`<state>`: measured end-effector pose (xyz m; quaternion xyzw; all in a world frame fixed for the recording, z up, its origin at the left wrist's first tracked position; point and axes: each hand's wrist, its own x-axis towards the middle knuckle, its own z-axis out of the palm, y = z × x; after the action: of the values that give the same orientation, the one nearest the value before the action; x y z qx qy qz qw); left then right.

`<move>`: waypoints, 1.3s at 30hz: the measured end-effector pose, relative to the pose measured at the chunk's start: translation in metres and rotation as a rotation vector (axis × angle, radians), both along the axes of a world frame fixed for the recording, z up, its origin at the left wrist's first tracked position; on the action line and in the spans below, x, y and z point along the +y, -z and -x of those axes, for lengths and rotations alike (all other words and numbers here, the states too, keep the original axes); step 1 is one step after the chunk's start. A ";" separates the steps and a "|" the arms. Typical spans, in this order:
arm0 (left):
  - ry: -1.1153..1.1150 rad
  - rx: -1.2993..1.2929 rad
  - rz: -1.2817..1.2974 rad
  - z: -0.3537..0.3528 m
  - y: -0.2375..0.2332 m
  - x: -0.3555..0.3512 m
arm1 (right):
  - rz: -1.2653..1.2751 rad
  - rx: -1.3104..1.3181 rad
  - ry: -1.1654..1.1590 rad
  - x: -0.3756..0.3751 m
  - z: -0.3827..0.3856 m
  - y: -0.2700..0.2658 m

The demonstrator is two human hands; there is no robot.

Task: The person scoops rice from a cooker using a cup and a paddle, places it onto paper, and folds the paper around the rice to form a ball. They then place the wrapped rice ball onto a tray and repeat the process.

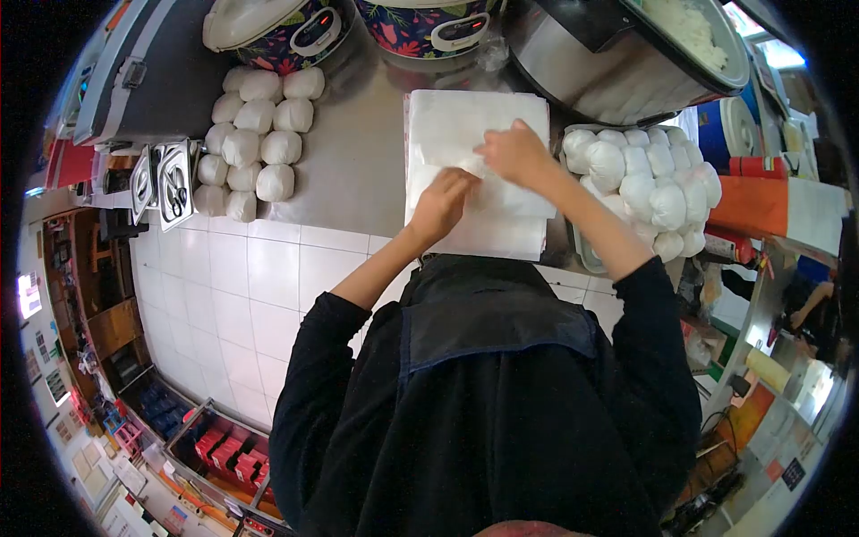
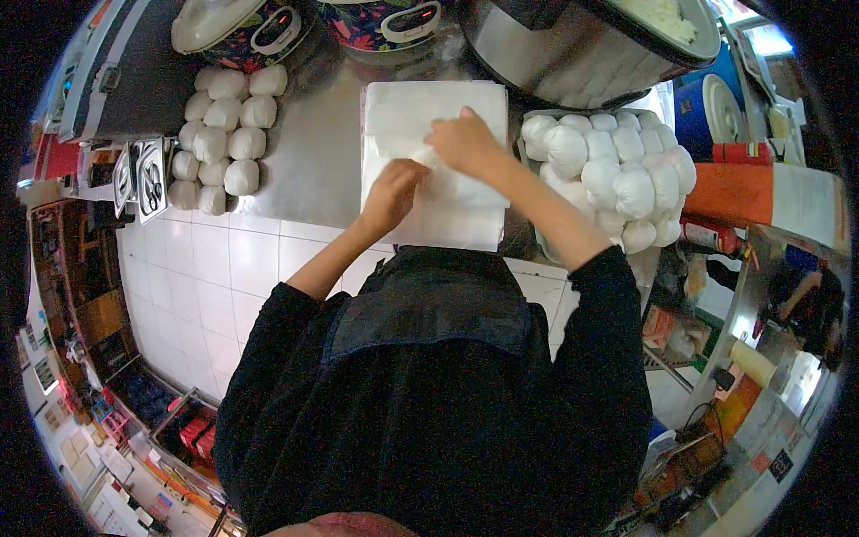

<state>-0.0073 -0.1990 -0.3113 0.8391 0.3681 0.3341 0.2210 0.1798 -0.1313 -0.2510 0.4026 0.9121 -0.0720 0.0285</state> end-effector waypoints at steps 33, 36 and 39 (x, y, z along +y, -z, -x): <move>0.208 0.282 -0.263 0.024 -0.011 0.019 | 0.068 0.368 0.107 -0.080 -0.009 0.032; 0.323 0.164 -0.344 0.035 0.000 0.012 | -0.507 0.318 -0.140 -0.102 -0.040 0.072; 0.273 0.124 -0.165 0.044 0.008 0.007 | -0.317 0.597 -0.031 -0.114 -0.052 0.080</move>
<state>-0.0511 -0.1922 -0.3195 0.9156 0.2348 0.2778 0.1715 0.2314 -0.2448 -0.3308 0.3494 0.8860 -0.0434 -0.3018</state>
